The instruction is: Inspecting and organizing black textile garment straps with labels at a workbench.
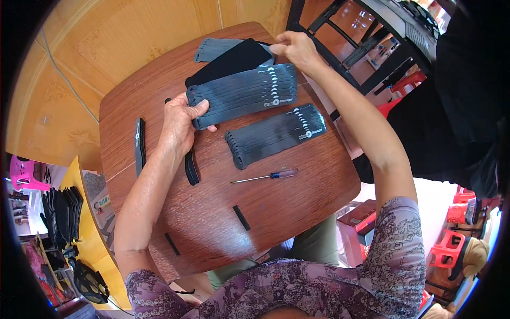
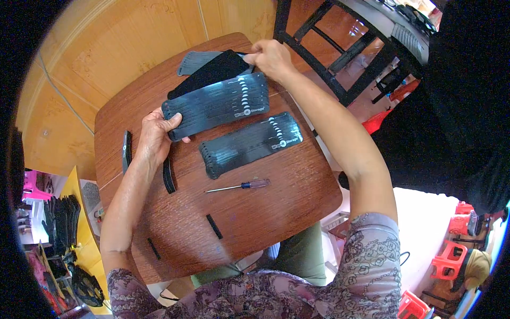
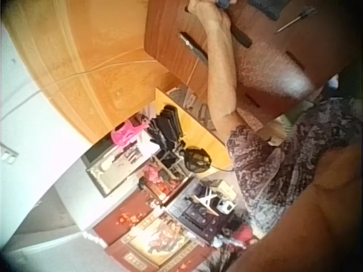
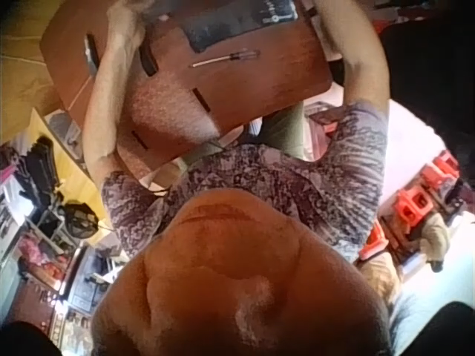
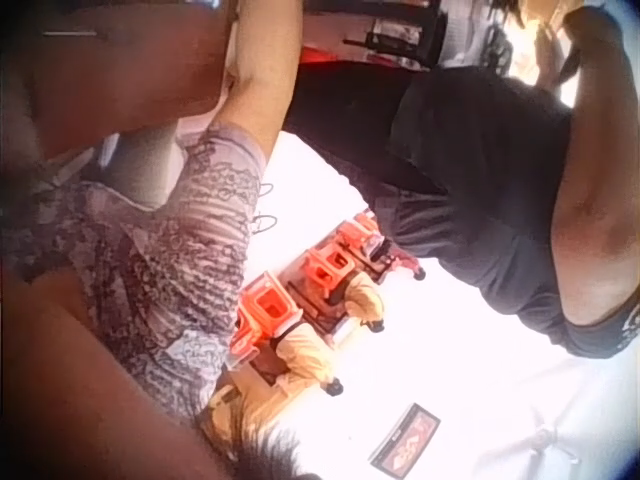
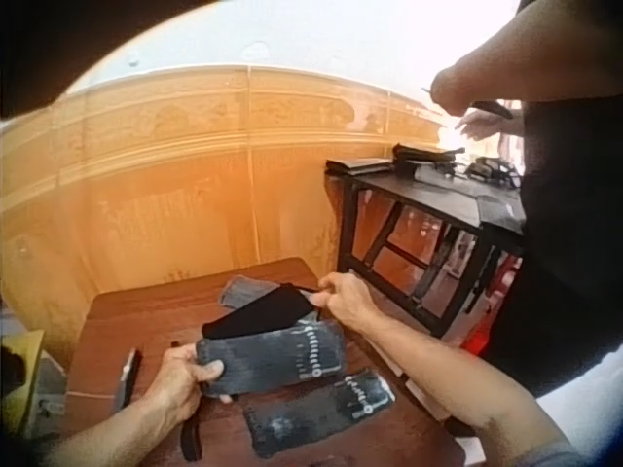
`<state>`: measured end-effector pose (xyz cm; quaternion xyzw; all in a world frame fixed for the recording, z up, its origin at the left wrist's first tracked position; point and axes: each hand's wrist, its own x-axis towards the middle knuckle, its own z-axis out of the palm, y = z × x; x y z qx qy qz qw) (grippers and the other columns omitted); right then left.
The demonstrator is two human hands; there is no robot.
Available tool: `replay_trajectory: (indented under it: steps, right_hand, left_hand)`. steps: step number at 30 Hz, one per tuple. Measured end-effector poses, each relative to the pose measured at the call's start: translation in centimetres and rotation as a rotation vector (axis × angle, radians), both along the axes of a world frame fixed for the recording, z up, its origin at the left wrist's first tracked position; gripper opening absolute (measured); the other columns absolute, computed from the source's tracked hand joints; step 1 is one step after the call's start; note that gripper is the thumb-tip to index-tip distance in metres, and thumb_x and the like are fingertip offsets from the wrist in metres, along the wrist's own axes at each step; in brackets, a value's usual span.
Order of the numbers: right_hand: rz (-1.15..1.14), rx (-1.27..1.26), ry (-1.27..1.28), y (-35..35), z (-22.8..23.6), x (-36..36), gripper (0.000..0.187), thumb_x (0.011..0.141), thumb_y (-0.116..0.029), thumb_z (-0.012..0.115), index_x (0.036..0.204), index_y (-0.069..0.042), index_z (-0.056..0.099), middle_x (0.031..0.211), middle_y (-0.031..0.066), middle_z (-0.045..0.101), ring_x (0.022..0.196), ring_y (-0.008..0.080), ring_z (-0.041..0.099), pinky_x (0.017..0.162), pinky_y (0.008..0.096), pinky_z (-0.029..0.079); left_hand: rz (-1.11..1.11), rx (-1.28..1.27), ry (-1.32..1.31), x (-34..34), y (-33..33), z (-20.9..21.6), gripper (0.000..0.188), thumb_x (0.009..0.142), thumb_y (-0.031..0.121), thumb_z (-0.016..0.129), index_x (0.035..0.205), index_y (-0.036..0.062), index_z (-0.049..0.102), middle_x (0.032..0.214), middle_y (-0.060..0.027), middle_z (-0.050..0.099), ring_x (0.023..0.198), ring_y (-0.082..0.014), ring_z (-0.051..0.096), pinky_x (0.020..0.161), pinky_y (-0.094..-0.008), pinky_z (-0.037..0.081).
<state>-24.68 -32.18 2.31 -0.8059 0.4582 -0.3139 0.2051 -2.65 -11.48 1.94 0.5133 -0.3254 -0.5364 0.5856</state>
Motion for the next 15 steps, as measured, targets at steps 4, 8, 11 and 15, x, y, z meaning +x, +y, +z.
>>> replay_trajectory:
  steps: [4, 8, 11, 15]
  right_hand:
    - [0.007, -0.044, 0.105, -1.7, 0.0, 2.9, 0.049, 0.066, -0.03, 0.076, 0.104, -0.002, 0.066, 0.096, 0.0183, 0.067, 0.094, 0.0328, 0.063, 0.082, 0.0402, 0.048]
    - [0.026, -0.086, 0.259, -2.4, -0.5, 4.4, 0.053, 0.062, -0.031, 0.08, 0.104, -0.003, 0.066, 0.099, 0.0184, 0.066, 0.098, 0.0327, 0.062, 0.085, 0.04, 0.048]
    - [0.021, -0.066, 0.282, -2.5, -0.9, 5.0, 0.053, 0.06, -0.031, 0.081, 0.103, -0.003, 0.066, 0.1, 0.0186, 0.066, 0.099, 0.0324, 0.062, 0.085, 0.04, 0.048]
    - [0.014, 0.01, 0.229, -2.4, -1.3, 5.1, 0.051, 0.059, -0.03, 0.082, 0.101, -0.005, 0.067, 0.098, 0.0174, 0.067, 0.098, 0.0312, 0.063, 0.084, 0.0396, 0.049]
  left_hand:
    - [0.041, 0.089, -0.028, -0.1, -0.9, -0.5, 0.01, 0.084, -0.003, 0.055, 0.093, -0.0038, 0.059, 0.082, -0.0121, 0.064, 0.06, -0.0189, 0.061, 0.041, -0.0281, 0.052]
    - [0.095, 0.133, -0.024, -0.2, -1.5, -0.6, 0.01, 0.083, -0.007, 0.053, 0.091, -0.0051, 0.059, 0.081, -0.0131, 0.063, 0.057, -0.0188, 0.06, 0.036, -0.0269, 0.05]
    - [0.121, 0.143, -0.04, -0.1, -1.9, -1.5, 0.01, 0.083, -0.007, 0.052, 0.09, -0.0047, 0.059, 0.08, -0.0128, 0.063, 0.057, -0.0182, 0.059, 0.036, -0.027, 0.05]
    - [0.106, 0.139, -0.05, -0.3, -1.9, -1.4, 0.011, 0.083, -0.007, 0.051, 0.09, -0.0047, 0.059, 0.08, -0.0127, 0.063, 0.058, -0.0175, 0.059, 0.036, -0.0266, 0.05]
